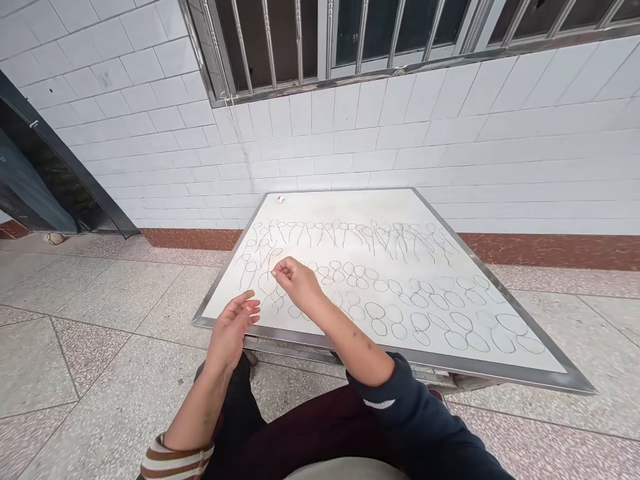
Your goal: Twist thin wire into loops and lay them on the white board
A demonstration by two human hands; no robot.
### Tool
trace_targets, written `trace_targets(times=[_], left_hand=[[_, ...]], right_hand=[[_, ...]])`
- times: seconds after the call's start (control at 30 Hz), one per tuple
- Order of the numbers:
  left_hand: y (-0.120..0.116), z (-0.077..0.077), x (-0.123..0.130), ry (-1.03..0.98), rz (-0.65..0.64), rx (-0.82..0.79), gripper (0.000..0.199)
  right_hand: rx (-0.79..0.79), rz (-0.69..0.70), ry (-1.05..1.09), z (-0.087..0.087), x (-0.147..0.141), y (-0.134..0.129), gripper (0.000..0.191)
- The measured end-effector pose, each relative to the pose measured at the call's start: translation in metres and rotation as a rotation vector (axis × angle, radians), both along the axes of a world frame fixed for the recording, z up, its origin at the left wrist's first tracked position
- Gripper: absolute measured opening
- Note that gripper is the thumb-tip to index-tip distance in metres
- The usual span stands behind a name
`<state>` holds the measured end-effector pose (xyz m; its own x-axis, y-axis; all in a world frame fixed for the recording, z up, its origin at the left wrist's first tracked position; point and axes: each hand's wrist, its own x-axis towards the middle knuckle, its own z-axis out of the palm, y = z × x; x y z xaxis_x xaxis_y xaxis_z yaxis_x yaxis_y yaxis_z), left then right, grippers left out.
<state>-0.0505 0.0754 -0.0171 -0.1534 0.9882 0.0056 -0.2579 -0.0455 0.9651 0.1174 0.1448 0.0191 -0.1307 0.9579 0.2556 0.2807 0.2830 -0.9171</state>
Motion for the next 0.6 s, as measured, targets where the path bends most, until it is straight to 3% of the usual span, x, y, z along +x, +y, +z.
trace_targets(times=[0.17,0.37,0.6], left_hand=[[-0.012,0.016,0.021,-0.149,-0.131,-0.022,0.038],[-0.039,0.02,0.045,-0.258,-0.138,-0.018,0.04],[-0.056,0.027,0.053,-0.34,-0.156,-0.052,0.038]], right_hand=[[-0.024,0.031,0.108,0.006,0.009,-0.024,0.014],[-0.021,0.053,0.216,0.005,0.013,-0.044,0.016],[-0.045,0.129,0.377,0.007,0.014,-0.064,0.019]])
